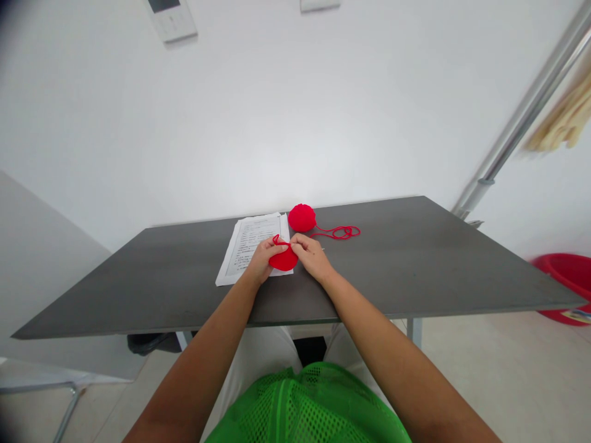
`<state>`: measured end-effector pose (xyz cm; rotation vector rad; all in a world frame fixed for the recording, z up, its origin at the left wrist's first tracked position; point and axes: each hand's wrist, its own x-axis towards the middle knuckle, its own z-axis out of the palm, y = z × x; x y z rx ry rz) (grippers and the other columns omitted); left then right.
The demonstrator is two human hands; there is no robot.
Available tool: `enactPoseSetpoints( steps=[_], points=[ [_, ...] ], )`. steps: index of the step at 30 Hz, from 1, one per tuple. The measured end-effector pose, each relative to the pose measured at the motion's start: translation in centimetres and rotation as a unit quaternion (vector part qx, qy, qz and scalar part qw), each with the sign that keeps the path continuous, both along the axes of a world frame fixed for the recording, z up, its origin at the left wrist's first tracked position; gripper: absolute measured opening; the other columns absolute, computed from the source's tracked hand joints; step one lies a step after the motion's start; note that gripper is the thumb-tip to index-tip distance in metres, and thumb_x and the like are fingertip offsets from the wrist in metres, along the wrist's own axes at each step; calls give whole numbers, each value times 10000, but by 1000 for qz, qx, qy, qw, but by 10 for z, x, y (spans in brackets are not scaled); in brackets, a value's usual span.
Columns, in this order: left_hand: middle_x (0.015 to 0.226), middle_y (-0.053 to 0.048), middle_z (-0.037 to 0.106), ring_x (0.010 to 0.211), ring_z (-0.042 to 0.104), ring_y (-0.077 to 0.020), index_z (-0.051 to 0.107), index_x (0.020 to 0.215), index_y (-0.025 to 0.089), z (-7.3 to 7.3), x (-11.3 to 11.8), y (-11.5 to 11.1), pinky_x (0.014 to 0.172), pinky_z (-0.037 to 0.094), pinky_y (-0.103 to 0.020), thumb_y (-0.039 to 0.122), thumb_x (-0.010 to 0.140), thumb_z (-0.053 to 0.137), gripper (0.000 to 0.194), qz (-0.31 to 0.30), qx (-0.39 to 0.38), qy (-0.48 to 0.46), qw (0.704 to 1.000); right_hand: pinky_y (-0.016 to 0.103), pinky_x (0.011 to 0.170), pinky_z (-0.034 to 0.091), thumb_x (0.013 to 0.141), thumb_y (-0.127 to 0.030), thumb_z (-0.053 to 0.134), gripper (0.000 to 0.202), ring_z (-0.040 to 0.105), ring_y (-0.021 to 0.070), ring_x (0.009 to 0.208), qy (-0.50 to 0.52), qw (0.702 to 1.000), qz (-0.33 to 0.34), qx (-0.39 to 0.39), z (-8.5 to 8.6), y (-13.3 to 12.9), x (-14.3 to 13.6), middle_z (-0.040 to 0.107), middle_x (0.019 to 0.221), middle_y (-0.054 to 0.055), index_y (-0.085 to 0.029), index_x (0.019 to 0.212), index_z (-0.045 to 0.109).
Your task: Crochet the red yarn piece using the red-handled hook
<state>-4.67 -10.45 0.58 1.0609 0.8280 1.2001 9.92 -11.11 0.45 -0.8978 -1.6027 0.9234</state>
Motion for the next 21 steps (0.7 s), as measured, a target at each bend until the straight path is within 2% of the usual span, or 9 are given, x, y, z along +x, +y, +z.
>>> enactPoseSetpoints(
  steps=[14,21],
  points=[
    [549,26,589,509,511,-94,580,638,152,-1,0,0,549,351,-230,271,535,774,250,-9,7,2,1000,261,595,341,759,-320,492,165,422,136,611,0,1000,3,-10,0,0,-1,460,607,-33,-203,641,498],
    [588,19,623,544,538,-92,606,669,146,0,1,0,579,376,-227,260,531,798,263,-10,5,-14,1000,266,586,337,744,-293,469,143,422,137,602,6,999,-34,14,-1,-1,-1,462,604,-28,-208,631,488]
  ],
)
